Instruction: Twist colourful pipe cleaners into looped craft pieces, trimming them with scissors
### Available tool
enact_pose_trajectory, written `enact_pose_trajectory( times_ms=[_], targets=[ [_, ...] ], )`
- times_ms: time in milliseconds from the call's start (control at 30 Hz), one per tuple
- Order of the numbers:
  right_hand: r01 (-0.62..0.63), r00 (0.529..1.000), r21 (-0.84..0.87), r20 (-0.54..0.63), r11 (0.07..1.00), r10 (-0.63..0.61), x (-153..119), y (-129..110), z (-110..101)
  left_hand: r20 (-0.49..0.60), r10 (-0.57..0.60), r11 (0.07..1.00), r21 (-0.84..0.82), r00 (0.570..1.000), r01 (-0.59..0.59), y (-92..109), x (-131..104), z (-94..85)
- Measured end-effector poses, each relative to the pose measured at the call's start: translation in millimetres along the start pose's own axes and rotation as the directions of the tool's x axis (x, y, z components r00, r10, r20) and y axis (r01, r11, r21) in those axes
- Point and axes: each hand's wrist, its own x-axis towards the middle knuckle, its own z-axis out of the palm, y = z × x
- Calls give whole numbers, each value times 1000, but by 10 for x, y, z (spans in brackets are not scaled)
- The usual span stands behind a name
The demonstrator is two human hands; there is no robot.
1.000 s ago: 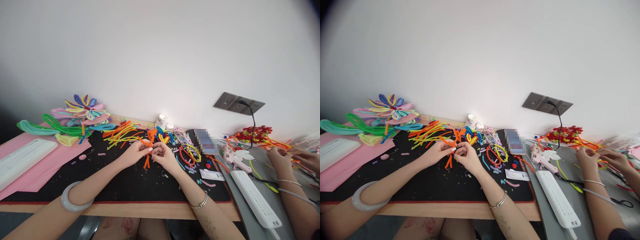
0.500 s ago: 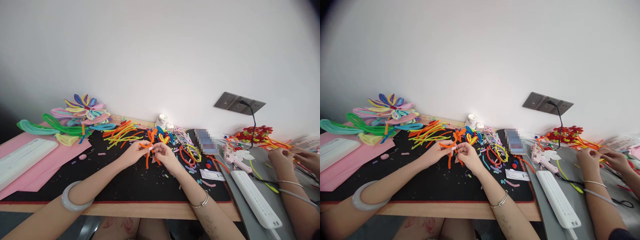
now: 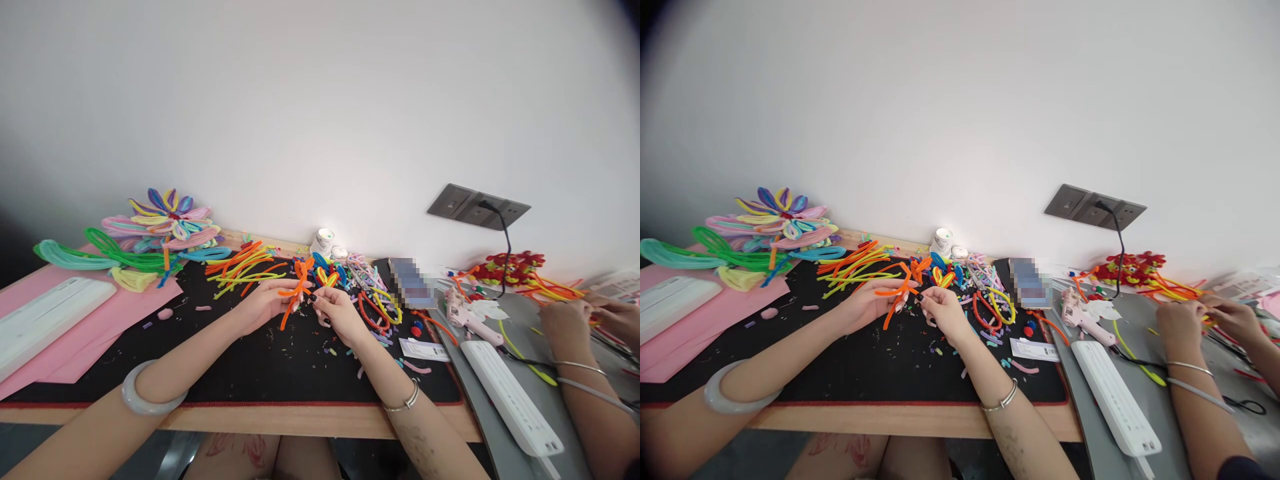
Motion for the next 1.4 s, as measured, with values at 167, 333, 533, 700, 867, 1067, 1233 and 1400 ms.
enact_pose_trajectory(
  times_ms=[167, 333, 533, 700, 867, 1067, 1233, 1400],
  targets=[
    [2, 1000, -58, -24, 998, -3, -9, -20, 13, -45, -4, 999, 46, 999, 6, 2, -1, -8],
    [21, 997, -140, -70, 990, -31, -12, -34, 14, -104, -35, 976, 211, 994, 57, -31, 0, -11],
    [96, 986, -206, -116, 974, -122, -34, -57, 3, -86, -79, 935, 338, 993, 104, -22, 5, 11],
    [131, 979, -261, -119, 956, -167, -43, -58, -4, -12, -106, 855, 509, 994, 97, -36, 11, 21],
    [133, 983, -273, -84, 953, -161, -33, -70, -3, 8, 25, 834, 552, 1000, -25, -54, 29, -3],
    [144, 988, -278, -18, 950, -155, -17, -46, 27, -24, 52, 840, 541, 998, -30, -79, 42, -29],
    [134, 985, -368, -50, 920, -164, -49, -87, 46, -1, -32, 873, 487, 999, 28, -80, 38, -41],
    [107, 988, -367, -66, 924, -141, -45, -94, 37, 3, -94, 888, 453, 996, 83, -78, 34, -60]
  ],
)
